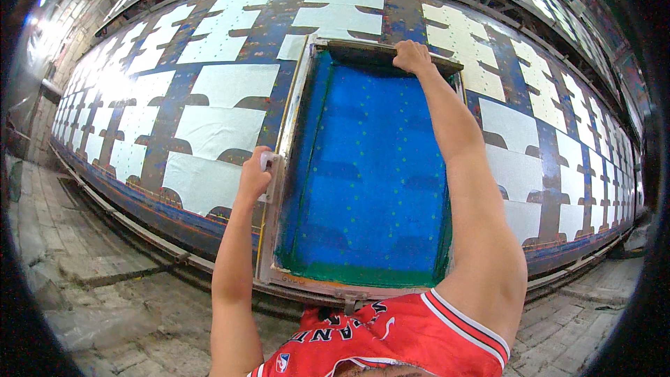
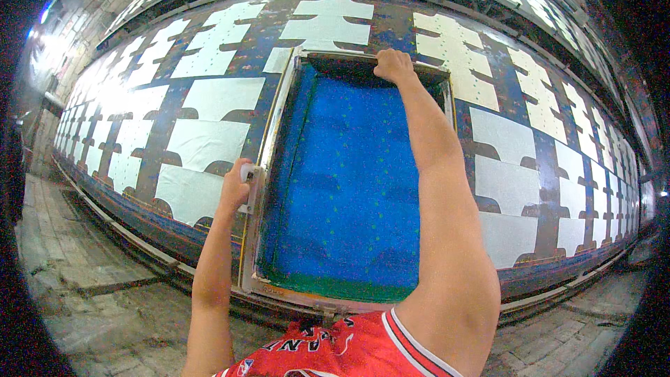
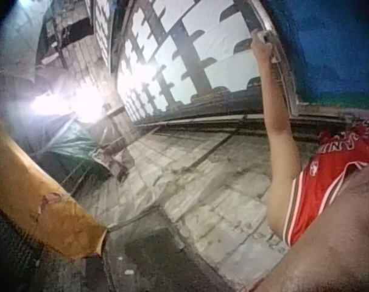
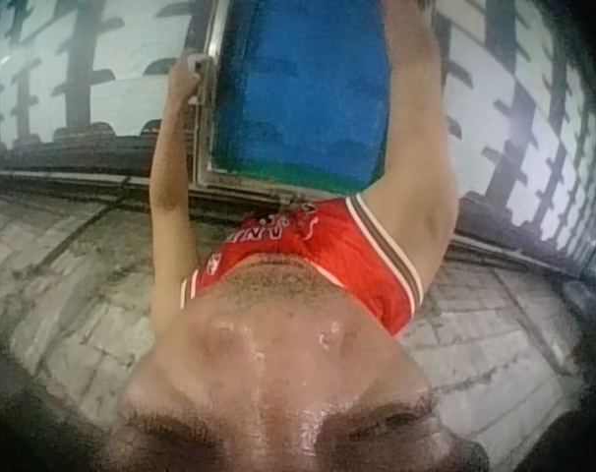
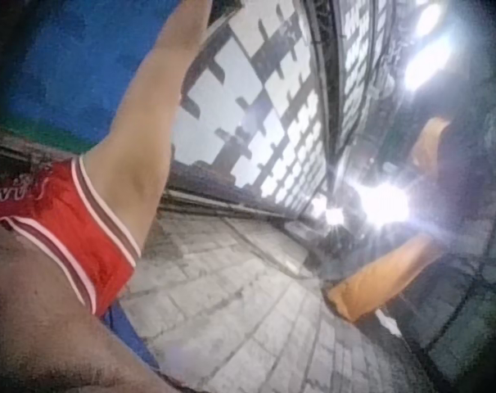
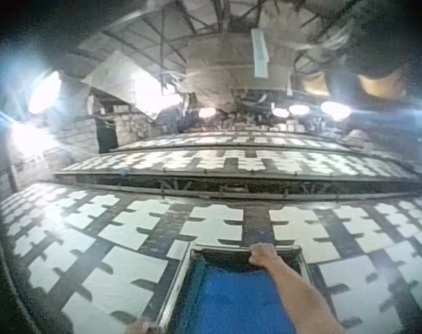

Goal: The person holds a screen printing frame over a conveyor of white garments and repeatedly uses a squeegee to pull blue ink across the mesh. The person moves the frame along the line to print successive items, then returns to the start to continue the cycle.

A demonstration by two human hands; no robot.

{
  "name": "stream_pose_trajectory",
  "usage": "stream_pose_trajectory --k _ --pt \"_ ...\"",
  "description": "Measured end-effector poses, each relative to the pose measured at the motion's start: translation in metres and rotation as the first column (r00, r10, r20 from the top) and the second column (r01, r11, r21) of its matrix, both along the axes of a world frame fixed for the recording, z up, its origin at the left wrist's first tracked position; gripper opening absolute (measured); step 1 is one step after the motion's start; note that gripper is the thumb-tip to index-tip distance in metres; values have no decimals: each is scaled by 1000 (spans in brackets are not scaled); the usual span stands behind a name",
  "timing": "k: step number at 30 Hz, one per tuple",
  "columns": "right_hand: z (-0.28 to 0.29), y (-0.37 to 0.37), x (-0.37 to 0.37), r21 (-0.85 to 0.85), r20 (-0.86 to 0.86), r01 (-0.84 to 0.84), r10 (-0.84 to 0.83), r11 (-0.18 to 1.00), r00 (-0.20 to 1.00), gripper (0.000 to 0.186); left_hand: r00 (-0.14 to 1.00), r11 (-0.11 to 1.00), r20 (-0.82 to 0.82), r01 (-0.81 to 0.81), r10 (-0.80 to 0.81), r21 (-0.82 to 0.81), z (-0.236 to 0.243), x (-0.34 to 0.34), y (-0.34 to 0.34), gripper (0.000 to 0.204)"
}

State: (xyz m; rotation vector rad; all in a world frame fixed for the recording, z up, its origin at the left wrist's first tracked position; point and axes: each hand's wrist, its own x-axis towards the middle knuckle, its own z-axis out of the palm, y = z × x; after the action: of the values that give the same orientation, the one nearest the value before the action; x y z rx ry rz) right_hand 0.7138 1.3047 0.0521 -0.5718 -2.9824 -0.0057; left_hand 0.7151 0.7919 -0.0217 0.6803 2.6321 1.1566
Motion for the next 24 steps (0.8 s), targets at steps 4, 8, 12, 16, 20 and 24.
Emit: stream_pose_trajectory --k 4,8,12,16,20,24 --pt "-2 -9 11 0 -13 1 -1 1000 1000 27 999 999 2 36 -36 19 0 0 -1 49" --pt "-3 -42 55 -66 -28 -25 23 997 999 26 999 1000 -39 23 -22 17 -4 1 -2 46" --pt "3 -88 102 -60 35 8 -6 998 999 22 997 1000 -74 21 -21 5 -10 -1 -3 47" --pt "4 -150 166 -86 52 13 -8 996 999 21 999 999 -30 36 -36 -1 -15 -2 -5 46" --pt "5 -223 241 -108 96 18 -8 994 995 21 991 998 -119 61 -61 -3 -17 -2 -3 43" --pt "7 -297 311 -162 131 38 -17 986 991 20 989 998 -136 63 -63 -8 -19 -2 0 40"
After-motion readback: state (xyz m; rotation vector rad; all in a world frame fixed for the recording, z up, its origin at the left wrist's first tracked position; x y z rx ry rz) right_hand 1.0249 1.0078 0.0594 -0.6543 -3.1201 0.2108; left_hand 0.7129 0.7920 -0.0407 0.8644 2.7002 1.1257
